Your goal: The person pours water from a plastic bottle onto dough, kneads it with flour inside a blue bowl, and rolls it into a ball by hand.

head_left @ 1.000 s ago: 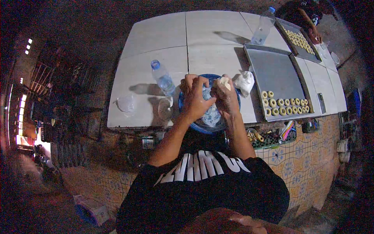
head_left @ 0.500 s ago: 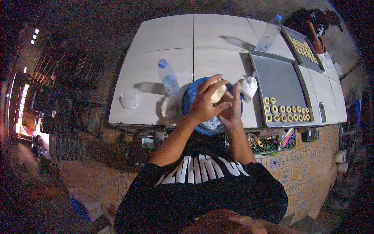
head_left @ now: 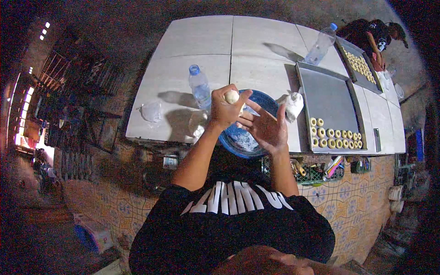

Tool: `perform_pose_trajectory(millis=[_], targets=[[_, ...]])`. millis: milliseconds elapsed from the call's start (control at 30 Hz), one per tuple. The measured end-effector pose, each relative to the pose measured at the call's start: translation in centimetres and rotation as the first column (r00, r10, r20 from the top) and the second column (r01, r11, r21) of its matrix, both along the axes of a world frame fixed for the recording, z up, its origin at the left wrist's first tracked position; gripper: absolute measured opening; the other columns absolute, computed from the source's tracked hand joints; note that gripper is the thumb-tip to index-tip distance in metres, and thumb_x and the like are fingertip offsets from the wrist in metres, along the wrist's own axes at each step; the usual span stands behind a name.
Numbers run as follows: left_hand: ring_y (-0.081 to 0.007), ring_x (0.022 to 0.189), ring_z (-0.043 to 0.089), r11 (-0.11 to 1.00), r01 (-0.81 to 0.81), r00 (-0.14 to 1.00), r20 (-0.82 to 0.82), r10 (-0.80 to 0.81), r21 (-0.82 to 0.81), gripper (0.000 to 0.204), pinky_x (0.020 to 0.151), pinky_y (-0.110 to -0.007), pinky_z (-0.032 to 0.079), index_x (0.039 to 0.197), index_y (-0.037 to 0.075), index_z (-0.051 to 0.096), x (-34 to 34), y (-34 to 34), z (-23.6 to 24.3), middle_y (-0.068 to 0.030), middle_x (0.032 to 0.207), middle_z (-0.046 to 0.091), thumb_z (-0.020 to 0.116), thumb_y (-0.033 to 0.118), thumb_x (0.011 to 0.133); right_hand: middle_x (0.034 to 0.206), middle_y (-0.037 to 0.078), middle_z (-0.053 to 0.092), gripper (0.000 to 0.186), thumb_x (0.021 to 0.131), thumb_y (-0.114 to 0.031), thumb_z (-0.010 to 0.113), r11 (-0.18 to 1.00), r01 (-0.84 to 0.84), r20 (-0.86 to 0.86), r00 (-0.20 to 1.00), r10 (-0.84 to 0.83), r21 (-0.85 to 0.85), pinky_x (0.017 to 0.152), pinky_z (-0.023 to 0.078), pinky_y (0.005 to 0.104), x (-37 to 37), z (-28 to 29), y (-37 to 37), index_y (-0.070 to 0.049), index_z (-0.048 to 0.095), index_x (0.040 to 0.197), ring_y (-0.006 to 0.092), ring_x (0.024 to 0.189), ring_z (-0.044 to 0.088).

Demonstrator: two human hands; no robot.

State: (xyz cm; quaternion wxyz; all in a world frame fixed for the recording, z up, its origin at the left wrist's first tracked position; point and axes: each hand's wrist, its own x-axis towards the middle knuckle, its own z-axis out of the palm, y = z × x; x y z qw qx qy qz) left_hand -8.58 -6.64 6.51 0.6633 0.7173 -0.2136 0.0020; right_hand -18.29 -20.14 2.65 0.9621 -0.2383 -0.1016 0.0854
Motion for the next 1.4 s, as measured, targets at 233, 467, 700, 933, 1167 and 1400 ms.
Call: perform_pose_trajectory(millis=[233, 467, 700, 933, 1167, 1400], targets=[[-0.0114, 0.075, 0.064, 0.916, 0.393, 0.919, 0.010, -0.394, -0.085, 0.027, 0.060, -0.031, 0.055, 0.080, 0.002, 0.062, 0.0, -0.2, -1.2, -0.0052, 0.077, 0.065, 0.075, 0.022, 0.092, 0.125, 0.010, 0.061, 0.065, 0.097, -0.065, 0.047, 0.954, 0.298, -0.333, 0.901, -0.276, 0.016, 0.098, 0.049, 0.0446, 1.2, 0.0, 1.1, -0.012, 0.053, 0.135, 0.0292, 0.111, 0.061], [-0.0269, 0.092, 0.069, 0.878, 0.383, 0.884, 0.163, -0.439, 0.286, 0.020, 0.086, -0.038, 0.051, 0.099, 0.001, 0.064, -1.7, -0.3, -1.3, -0.0131, 0.094, 0.069, 0.074, 0.010, 0.085, 0.109, 0.007, 0.064, 0.034, 0.101, -0.029, 0.059, 0.871, 0.487, -0.290, 0.826, -0.484, -0.066, 0.084, 0.052, 0.0339, 2.2, -3.4, -0.7, -0.008, 0.055, 0.127, 0.0186, 0.098, 0.063], [-0.0340, 0.118, 0.048, 0.959, -0.081, 0.744, 0.657, -0.123, 0.272, 0.046, 0.102, -0.049, 0.031, 0.102, 0.012, 0.058, -2.5, -0.6, -3.3, -0.0089, 0.110, 0.060, 0.082, 0.010, 0.063, 0.111, 0.006, 0.061, 0.046, 0.098, -0.012, 0.062, 0.836, 0.532, -0.174, 0.818, -0.549, -0.135, 0.075, 0.053, 0.0279, 2.6, -0.7, 0.0, -0.007, 0.042, 0.139, 0.0162, 0.094, 0.062], [-0.0303, 0.109, 0.040, 0.987, -0.104, 0.814, 0.581, 0.013, 0.124, 0.036, 0.100, -0.042, 0.030, 0.096, 0.010, 0.056, 0.1, 2.4, 0.0, -0.0121, 0.106, 0.044, 0.077, 0.010, 0.067, 0.076, 0.000, 0.056, 0.015, 0.090, -0.019, 0.068, 0.833, 0.514, -0.345, 0.759, -0.552, -0.204, 0.041, 0.036, 0.0273, 2.3, -3.5, -2.1, -0.013, 0.055, 0.095, 0.0122, 0.057, 0.049], [-0.0336, 0.109, 0.053, 0.975, 0.128, 0.783, 0.585, -0.212, 0.181, 0.035, 0.097, -0.045, 0.039, 0.104, 0.011, 0.062, -1.2, 0.2, -1.7, -0.0139, 0.112, 0.056, 0.078, 0.018, 0.073, 0.081, 0.001, 0.059, 0.015, 0.092, -0.021, 0.067, 0.758, 0.497, -0.222, 0.754, -0.619, -0.423, 0.052, 0.047, 0.0294, 2.4, -4.3, -1.0, -0.011, 0.057, 0.097, 0.0145, 0.063, 0.057], [-0.0351, 0.110, 0.059, 0.988, 0.036, 0.723, 0.679, -0.129, 0.150, 0.035, 0.096, -0.045, 0.046, 0.107, 0.008, 0.065, -1.7, -0.9, -1.4, -0.0131, 0.115, 0.063, 0.078, 0.028, 0.080, 0.125, 0.014, 0.065, 0.064, 0.103, -0.058, 0.040, 0.983, 0.156, -0.220, 0.967, -0.132, 0.098, 0.098, 0.051, 0.0432, 0.8, -3.4, -0.7, -0.003, 0.059, 0.130, 0.0257, 0.116, 0.063]])
